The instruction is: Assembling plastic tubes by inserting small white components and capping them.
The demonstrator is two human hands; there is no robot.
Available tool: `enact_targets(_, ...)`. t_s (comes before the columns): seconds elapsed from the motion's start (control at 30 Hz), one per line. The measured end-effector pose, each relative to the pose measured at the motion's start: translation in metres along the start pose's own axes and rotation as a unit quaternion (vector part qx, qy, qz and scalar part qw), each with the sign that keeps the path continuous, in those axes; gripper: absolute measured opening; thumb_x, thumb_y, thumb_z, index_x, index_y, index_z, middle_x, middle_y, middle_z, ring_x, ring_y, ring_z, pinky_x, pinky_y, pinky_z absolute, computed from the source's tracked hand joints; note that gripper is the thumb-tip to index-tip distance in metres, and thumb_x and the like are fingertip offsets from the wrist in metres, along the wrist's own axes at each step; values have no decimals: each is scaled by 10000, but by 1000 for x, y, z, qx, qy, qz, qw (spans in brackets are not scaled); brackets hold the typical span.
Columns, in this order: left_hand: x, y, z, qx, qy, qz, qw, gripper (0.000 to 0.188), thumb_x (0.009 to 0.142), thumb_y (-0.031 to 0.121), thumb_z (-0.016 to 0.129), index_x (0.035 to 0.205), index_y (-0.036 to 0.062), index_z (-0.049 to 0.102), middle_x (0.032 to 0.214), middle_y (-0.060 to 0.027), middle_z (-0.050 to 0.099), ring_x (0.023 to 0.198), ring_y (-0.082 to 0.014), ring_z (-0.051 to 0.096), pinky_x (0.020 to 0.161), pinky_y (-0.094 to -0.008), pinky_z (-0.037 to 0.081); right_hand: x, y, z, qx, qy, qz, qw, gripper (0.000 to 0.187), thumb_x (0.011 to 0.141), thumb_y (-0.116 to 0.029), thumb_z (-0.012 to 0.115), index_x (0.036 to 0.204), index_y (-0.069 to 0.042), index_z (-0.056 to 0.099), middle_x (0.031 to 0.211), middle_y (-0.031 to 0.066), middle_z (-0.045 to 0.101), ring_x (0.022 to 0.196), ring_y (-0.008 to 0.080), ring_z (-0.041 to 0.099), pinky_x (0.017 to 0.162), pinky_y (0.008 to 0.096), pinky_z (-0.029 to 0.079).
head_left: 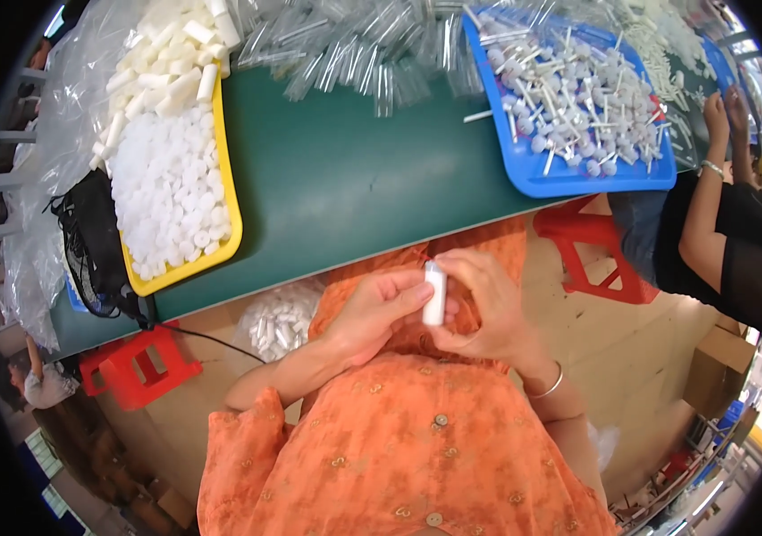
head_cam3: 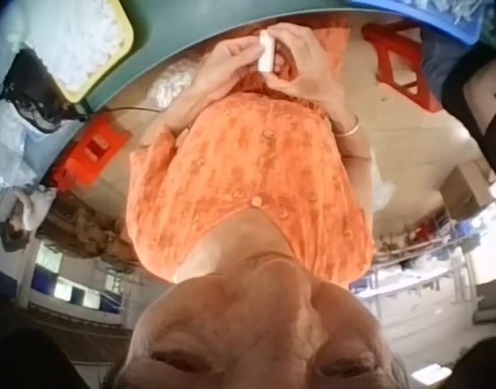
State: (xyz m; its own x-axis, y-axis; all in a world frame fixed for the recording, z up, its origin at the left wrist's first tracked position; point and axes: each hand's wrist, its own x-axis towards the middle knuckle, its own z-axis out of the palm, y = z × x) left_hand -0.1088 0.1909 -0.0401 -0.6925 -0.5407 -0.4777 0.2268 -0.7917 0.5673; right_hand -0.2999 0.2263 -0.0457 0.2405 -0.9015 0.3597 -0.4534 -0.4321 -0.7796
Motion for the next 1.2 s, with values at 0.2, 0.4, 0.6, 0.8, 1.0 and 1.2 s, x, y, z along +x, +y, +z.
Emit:
enact_targets(0.2, 1, -1, -4, -22, -18, -7, 1000, 286, 992, 220, 567, 1128, -28, 608, 997, -101, 674, 909, -167, 661, 824, -298, 541, -5, -1, 12, -28, 27, 19, 999, 690, 657, -177, 843, 1240, 0, 517, 1189, 176, 557, 1045, 337, 575, 896, 413, 490)
enact_targets(0.4, -36, 14, -68, 71, 44, -76, 994, 335, 977, 201, 562, 1242, -5, 583, 846, -82, 684, 726, -145, 663, 627, -279, 537, 35, 3, -42, -82, -27, 3, 996, 549, 702, -212, 834, 1174, -32, 616, 1096, 116, 620, 1067, 297, 581, 905, 379, 475)
enact_targets(0.6, -117, -34, -196, 756, 181, -160, 608, 429, 854, 282, 663, 1173, -3, 632, 841, -173, 697, 757, -306, 678, 643, -430, 503, 88, 67, -105, -383, 170, 32, 907, 220, 744, -65, 753, 954, -64, 688, 889, 100, 574, 862, 288, 529, 765, 380, 429)
enact_targets(0.8, -85, 58, -76, 627, -20, -51, 777, 228, 891, 207, 670, 1061, 58, 700, 930, -114, 725, 835, -282, 697, 718, -351, 543, 89, 81, -98, -408, 142, 59, 900, 183, 744, -95, 766, 901, -46, 686, 884, 105, 567, 858, 298, 531, 746, 397, 422)
enact_targets(1.0, -7, 119, 3, 607, 62, 239, 756, 159, 902, 101, 633, 1038, 29, 673, 887, -121, 691, 745, -249, 656, 685, -312, 518, 88, 86, -95, -344, 170, 52, 922, 177, 758, -77, 752, 909, -28, 671, 873, 105, 562, 854, 290, 522, 761, 386, 419)
enact_targets(1.2, 99, 137, 63, 748, 37, 537, 390, 376, 770, 42, 698, 1139, 84, 637, 1096, -85, 645, 1013, -229, 602, 803, -358, 498, 71, 73, -96, -227, 227, 52, 946, 218, 803, 3, 708, 1008, -12, 636, 1078, 137, 660, 961, 286, 640, 833, 345, 493)
